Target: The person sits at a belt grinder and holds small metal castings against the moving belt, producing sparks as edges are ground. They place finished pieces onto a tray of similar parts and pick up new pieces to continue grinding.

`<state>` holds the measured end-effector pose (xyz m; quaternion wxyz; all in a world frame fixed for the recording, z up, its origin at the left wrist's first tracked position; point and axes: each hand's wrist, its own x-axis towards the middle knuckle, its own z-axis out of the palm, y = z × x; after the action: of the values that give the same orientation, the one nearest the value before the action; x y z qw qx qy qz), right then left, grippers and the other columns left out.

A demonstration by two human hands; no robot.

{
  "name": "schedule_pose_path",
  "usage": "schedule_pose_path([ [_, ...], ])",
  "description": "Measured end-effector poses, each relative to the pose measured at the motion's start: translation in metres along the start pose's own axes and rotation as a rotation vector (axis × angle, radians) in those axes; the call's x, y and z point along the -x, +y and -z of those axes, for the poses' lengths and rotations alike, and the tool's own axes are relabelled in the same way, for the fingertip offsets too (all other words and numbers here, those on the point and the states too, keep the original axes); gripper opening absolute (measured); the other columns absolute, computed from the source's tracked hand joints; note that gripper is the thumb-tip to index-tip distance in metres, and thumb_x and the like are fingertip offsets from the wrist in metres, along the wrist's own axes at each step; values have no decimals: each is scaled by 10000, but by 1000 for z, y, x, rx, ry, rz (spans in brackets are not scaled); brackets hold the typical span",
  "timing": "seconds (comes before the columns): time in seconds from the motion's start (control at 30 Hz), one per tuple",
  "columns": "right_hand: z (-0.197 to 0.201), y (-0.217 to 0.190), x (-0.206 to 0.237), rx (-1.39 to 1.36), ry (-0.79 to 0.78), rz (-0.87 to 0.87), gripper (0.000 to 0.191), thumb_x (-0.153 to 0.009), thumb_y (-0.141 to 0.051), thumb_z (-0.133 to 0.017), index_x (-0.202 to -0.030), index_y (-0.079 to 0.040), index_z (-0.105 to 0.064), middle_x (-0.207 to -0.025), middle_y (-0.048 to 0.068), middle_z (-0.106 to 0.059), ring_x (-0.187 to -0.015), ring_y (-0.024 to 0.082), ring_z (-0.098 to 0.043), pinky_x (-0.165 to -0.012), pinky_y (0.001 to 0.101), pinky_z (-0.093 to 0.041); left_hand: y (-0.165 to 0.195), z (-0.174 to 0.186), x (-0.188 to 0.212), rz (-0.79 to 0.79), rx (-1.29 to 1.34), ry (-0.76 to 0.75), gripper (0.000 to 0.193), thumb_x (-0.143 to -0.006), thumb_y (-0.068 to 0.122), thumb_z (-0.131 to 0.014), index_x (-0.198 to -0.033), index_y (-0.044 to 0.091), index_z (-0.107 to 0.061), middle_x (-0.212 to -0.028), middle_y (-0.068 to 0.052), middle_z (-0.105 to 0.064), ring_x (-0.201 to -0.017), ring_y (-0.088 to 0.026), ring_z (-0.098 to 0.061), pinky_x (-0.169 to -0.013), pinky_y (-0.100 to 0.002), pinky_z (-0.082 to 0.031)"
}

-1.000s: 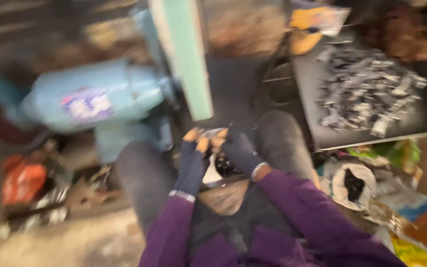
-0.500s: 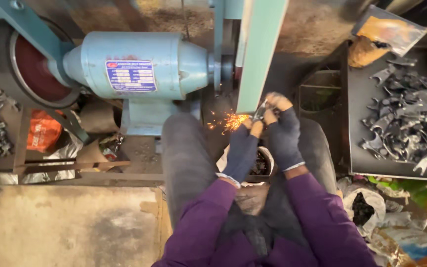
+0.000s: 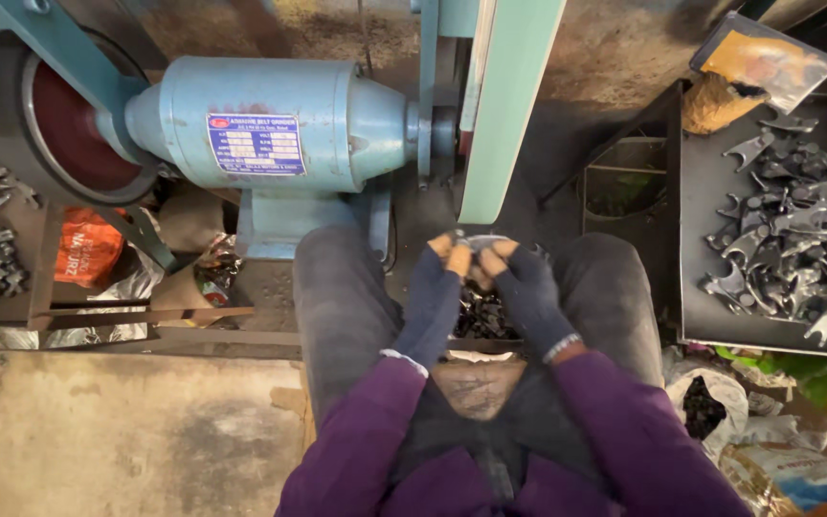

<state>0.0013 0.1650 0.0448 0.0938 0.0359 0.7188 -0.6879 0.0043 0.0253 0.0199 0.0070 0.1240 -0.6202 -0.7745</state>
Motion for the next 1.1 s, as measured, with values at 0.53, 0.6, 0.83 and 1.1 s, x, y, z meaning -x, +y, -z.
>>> schedule_pose_path([
  [0.53, -68, 2, -13, 425, 366, 124, 226, -978, -270, -655, -981, -48, -693, -835, 160, -713, -745, 279, -713, -688, 400, -538, 17, 12, -16, 63, -207, 210, 380, -980, 249, -612, -1265, 1, -653, -1040, -99, -739, -808, -105, -682, -646, -278, -587],
  [0.6, -61, 2, -17, 447, 333, 144, 212, -967, -264, -666, -988, -57, -703, -820, 155, -710, -728, 273, -707, -681, 395, -536, 8, 13, -18, 50, 13, 117, 385, -1021, 258, -599, -1279, -22, -653, -1057, -103, -735, -840, -103, -681, -686, -267, -581],
  [0.83, -1, -15, -18, 615, -23, 384, 213, -948, -253, -698, -1030, -59, -729, -909, 153, -726, -799, 279, -706, -702, 375, -538, -19, 26, -8, 366, 353, -21, 344, -958, 256, -571, -1161, -19, -613, -930, -124, -747, -750, -193, -710, -609, -314, -578],
  [1.1, 31, 2, 0, 106, -187, -242, 307, -984, -280, -636, -983, 7, -742, -782, 22, -703, -700, 100, -610, -646, 279, -509, -12, -11, -3, 26, -53, 15, 222, -959, 195, -663, -1071, 3, -657, -915, -39, -697, -806, -80, -630, -702, -243, -518],
])
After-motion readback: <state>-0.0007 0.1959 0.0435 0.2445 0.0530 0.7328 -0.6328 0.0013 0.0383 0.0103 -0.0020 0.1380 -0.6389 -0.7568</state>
